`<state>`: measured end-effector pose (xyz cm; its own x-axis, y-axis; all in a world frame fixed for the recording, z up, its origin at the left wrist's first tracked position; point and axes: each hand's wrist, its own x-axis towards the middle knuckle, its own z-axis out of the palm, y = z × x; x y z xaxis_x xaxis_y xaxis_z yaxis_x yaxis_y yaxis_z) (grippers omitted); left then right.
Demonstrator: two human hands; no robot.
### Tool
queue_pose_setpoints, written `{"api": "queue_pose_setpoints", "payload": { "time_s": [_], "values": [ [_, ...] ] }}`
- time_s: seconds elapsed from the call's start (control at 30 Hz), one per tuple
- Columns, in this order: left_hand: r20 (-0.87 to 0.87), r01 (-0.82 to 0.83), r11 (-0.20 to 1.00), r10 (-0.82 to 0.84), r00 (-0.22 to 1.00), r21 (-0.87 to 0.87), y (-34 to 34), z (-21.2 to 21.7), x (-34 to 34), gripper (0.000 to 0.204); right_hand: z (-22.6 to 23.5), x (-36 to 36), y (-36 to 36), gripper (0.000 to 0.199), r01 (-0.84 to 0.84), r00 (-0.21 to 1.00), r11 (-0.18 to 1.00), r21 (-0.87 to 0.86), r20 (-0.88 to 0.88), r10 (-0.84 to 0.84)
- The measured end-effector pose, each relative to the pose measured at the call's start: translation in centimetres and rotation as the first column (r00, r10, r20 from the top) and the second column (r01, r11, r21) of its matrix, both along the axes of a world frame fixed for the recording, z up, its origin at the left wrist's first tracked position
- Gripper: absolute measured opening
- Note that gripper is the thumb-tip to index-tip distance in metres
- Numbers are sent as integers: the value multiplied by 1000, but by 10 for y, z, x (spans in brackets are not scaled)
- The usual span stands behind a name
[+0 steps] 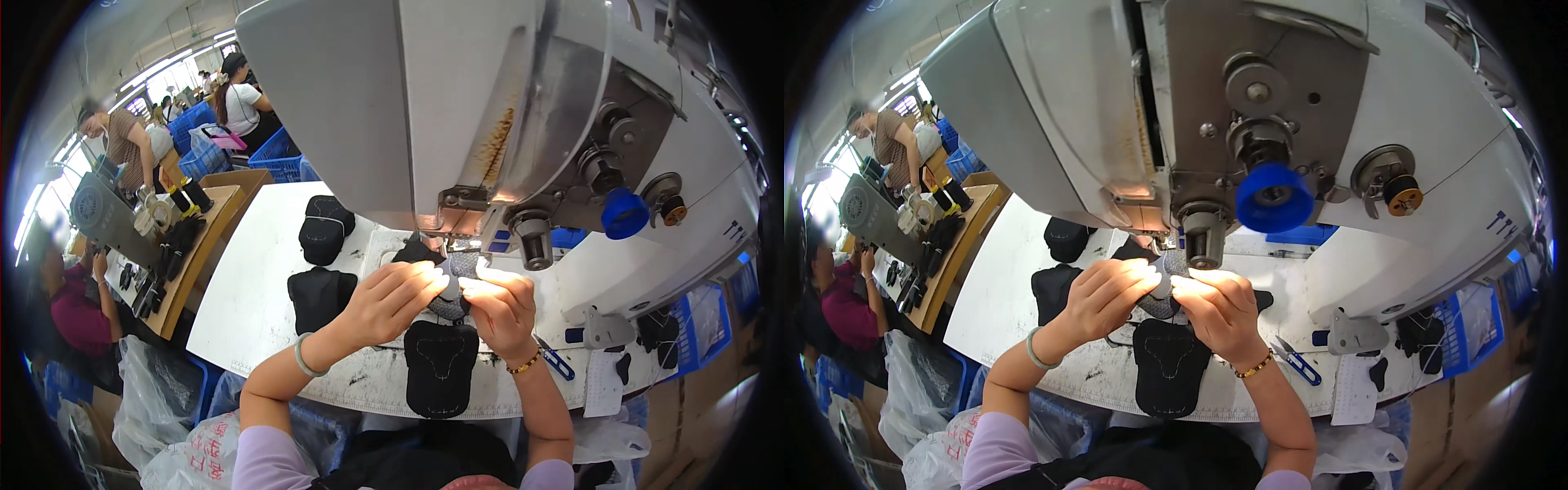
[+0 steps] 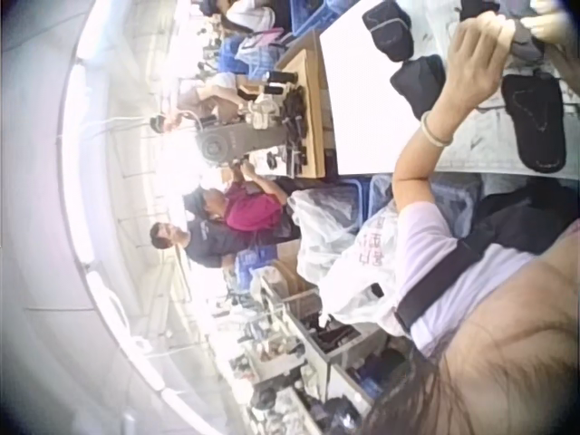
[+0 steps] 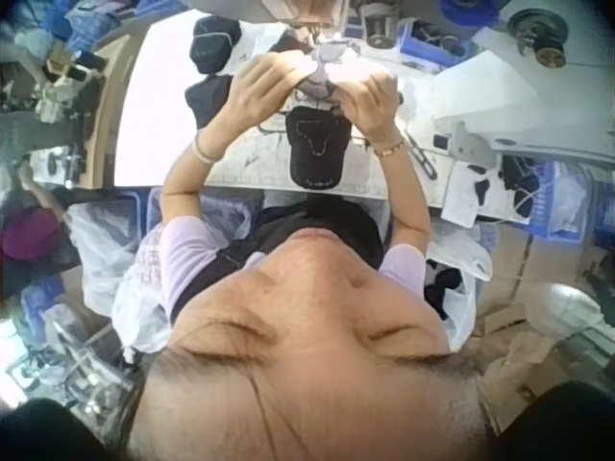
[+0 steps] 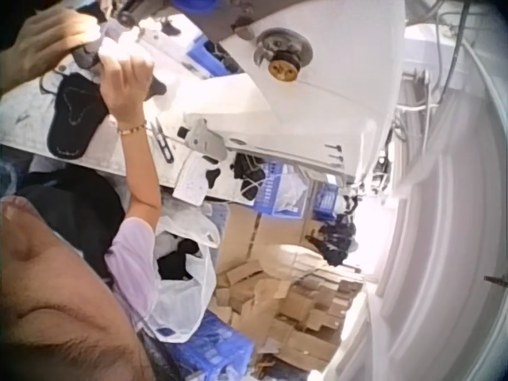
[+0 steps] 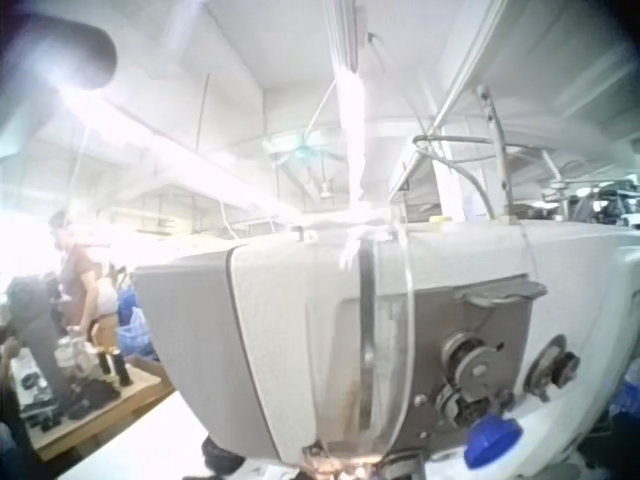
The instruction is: The person sews small black fabric parts using a sewing machine. They repeatedly pick up a part, align it under the needle, sew along the edges, and place the finished piece on the table. The process is repeated for multiple identical parts.
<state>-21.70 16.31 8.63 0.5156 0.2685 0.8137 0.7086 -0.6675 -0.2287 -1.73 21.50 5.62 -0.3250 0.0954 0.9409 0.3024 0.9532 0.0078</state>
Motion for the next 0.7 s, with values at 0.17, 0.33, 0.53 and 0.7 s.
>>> {"api": "queue_pose_setpoints", "payload": {
  "time_s": [0.17,0.33,0.53,0.7],
  "values": [
    [-29,-25,998,26,999,50,-1,2,5,24,16,12,7,18,-127,986,987,-96,99,136],
    [-21,-48,997,49,999,58,-3,0,11,21,2,19,12,23,-113,984,986,-122,121,128],
    [5,-55,998,55,998,36,2,1,8,20,4,15,10,24,-76,992,988,-135,94,89],
    [27,-40,999,40,999,-13,6,2,5,24,3,11,10,22,-43,995,986,-164,87,58]
  ]
}}
